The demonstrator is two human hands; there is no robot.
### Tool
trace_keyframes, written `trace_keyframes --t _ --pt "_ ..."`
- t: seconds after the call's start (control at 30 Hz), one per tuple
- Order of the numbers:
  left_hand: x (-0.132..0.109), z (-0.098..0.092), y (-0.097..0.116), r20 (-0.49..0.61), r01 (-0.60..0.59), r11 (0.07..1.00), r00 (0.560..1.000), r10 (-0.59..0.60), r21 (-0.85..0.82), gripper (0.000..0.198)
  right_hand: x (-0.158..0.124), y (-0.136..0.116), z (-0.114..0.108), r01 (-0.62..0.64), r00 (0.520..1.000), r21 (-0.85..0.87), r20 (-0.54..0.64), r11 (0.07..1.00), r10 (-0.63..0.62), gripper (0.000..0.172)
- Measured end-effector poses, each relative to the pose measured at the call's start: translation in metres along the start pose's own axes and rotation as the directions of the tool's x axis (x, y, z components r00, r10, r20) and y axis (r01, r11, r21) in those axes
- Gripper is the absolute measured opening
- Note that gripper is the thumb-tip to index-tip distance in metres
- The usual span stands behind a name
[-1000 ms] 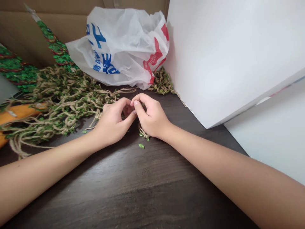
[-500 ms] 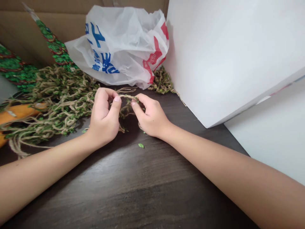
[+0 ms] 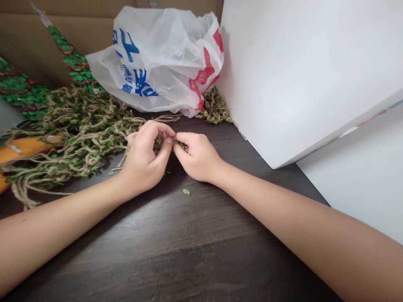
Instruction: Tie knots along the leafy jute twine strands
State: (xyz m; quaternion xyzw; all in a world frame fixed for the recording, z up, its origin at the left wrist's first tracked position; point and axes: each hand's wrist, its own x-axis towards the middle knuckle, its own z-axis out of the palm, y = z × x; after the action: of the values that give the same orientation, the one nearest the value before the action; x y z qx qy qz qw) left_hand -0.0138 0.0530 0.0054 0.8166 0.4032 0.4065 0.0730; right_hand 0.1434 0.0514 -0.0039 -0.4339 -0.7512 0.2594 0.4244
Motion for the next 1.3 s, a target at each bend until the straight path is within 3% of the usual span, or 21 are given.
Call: trace_keyframes --t 0.13,0.27,0.47,0.57,0.8,0.93,1.13,1.3 --pt "0.0018 0.0008 -0.0027 -0.041 0.019 0.999 0.999 -0.020 -0.030 0.018 0.0007 0.0001 -0.0003 0.041 0.998 0.005 -0.041 0.999 -0.041 0.012" --pt "0.0035 0.0025 -0.0048 -0.087 0.108 0.992 0.990 -0.114 -0.072 0.020 0.0011 0.0013 -0.0010 0.044 0.997 -0.018 -0.069 0.999 -0.045 0.014" --pt "0.0063 0.0020 -0.0030 0.145 0.163 0.987 0.976 -0.162 0.003 0.023 0.0014 0.0031 -0.0006 0.066 0.973 0.090 -0.228 0.994 -0.044 0.023" --pt "0.0063 -0.0008 -0.0013 0.158 0.150 0.981 0.979 -0.130 -0.123 0.029 0.0017 0.0037 -0.0005 0.067 0.975 0.101 -0.219 0.993 -0.044 0.024" --pt "0.0026 -0.0020 -0.0017 0.057 0.015 0.881 0.998 0.014 -0.472 0.026 0.0022 0.0027 -0.0007 0.053 0.991 0.122 -0.130 0.991 -0.037 0.026" --pt "0.0012 0.0001 -0.0026 0.011 -0.004 0.879 1.000 0.011 -0.478 0.025 0.0025 0.0031 -0.0014 0.051 0.991 0.105 -0.127 0.993 -0.038 0.029" --pt "0.0000 0.0003 -0.0020 -0.013 0.137 0.895 0.987 -0.157 -0.424 0.030 0.0020 0.0029 -0.0014 0.026 0.997 0.072 -0.075 0.997 -0.021 0.036" --pt "0.0004 0.0008 -0.0013 -0.026 0.112 0.915 0.991 -0.133 -0.387 0.030 0.0023 0.0004 -0.0011 0.041 0.998 0.086 -0.041 0.995 -0.037 0.037"
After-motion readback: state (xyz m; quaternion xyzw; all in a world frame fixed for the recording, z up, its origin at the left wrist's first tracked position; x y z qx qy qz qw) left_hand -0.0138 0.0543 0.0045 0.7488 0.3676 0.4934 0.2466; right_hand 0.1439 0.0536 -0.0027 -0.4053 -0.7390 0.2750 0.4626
